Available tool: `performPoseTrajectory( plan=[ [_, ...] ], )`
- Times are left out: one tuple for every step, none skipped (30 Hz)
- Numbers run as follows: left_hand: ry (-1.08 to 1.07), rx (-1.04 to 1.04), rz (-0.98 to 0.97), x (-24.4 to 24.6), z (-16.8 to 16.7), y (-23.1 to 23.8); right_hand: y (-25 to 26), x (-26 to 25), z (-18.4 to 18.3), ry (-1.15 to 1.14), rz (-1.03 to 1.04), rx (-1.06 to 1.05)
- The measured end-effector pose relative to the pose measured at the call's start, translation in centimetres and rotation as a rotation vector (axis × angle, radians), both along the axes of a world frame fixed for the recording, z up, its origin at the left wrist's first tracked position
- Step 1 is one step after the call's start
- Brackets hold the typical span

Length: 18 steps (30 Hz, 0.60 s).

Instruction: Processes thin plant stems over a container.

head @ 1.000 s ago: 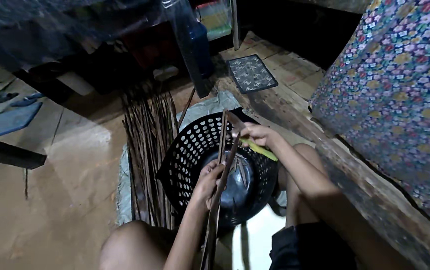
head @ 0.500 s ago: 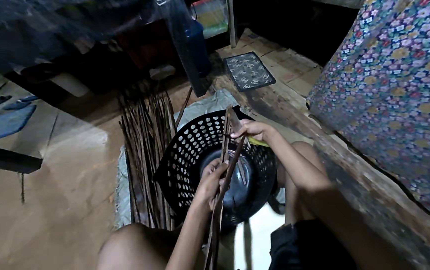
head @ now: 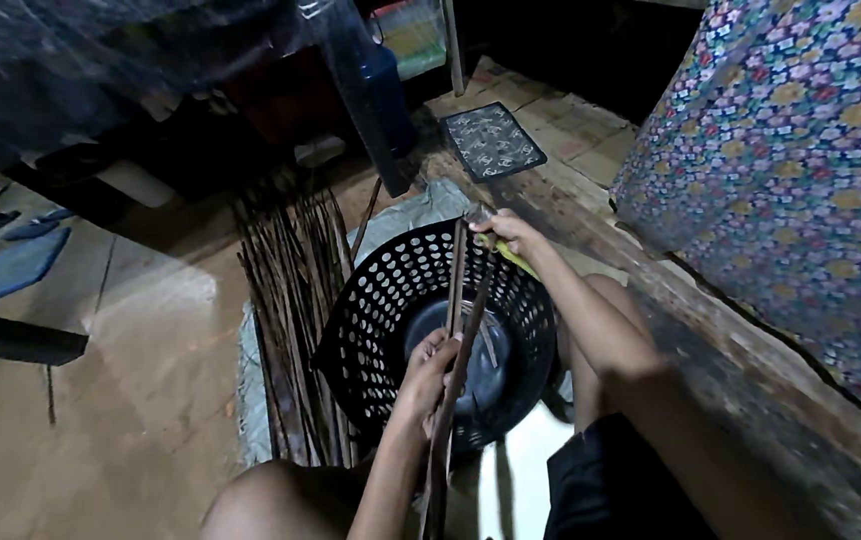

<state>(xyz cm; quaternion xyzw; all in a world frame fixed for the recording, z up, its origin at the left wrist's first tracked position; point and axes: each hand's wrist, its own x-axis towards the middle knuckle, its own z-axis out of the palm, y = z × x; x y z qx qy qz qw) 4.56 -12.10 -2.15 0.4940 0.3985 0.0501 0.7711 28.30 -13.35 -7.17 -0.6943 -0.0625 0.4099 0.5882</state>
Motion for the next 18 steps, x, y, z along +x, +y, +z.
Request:
performPoseTrajectory(
  plan=[
    [-0.003, -0.001, -0.004, -0.2, 0.0, -0.1, 0.1, 0.3, -0.4, 0.007, -0.103, 0.030],
    [-0.011, 0.003, -0.007, -0.4, 0.0, -0.1, 0.1, 0.6, -0.8, 0.020, -0.223, 0.056],
    [-0.016, 0.014, -0.005, -0.6, 0.1, -0.1, 0.1, 1.0, -1.3, 0.037, -0.338, 0.068],
    [-0.016, 0.033, -0.002, -0.9, 0.1, 0.0, 0.0, 1.3, -1.7, 0.066, -0.403, 0.071],
    [-0.015, 0.059, -0.001, -1.0, 0.2, 0.2, -0.1, 1.4, -1.8, 0.072, -0.413, 0.056],
    [-0.013, 0.088, 0.005, -1.2, 0.4, 0.4, -0.1, 1.0, -1.7, 0.049, -0.358, 0.014],
    [-0.011, 0.117, 0.010, -1.4, 0.5, 0.6, -0.2, 0.3, -1.6, 0.022, -0.234, -0.038],
    [-0.008, 0.142, 0.015, -1.5, 0.6, 0.7, -0.4, -0.7, -1.3, -0.013, -0.055, -0.108],
    [-0.002, 0.165, 0.019, -1.5, 0.6, 0.9, -0.4, -1.7, -1.2, -0.061, 0.153, -0.181],
    [0.008, 0.188, 0.025, -1.4, 0.7, 1.0, -0.4, -2.6, -1.2, -0.106, 0.364, -0.242],
    [0.018, 0.208, 0.034, -1.4, 0.7, 1.0, -0.5, -3.4, -1.2, -0.169, 0.558, -0.307],
    [0.026, 0.226, 0.047, -1.2, 0.7, 1.0, -0.7, -4.3, -0.9, -0.246, 0.721, -0.370],
    [0.031, 0.240, 0.056, -1.1, 0.7, 1.0, -0.9, -5.0, -0.4, -0.312, 0.842, -0.431],
    [0.034, 0.246, 0.063, -1.0, 0.6, 1.0, -1.1, -5.6, 0.1, -0.378, 0.927, -0.493],
    [0.033, 0.247, 0.070, -0.8, 0.6, 1.0, -1.2, -6.0, 0.8, -0.439, 0.980, -0.562],
    [0.030, 0.250, 0.077, -0.6, 0.5, 1.0, -1.5, -6.2, 1.3, -0.489, 0.984, -0.605],
    [0.026, 0.261, 0.081, -0.5, 0.4, 1.0, -1.7, -6.2, 2.1, -0.520, 0.945, -0.614],
    [0.028, 0.279, 0.079, -0.3, 0.3, 1.0, -2.1, -6.0, 3.0, -0.524, 0.865, -0.583]
  ],
)
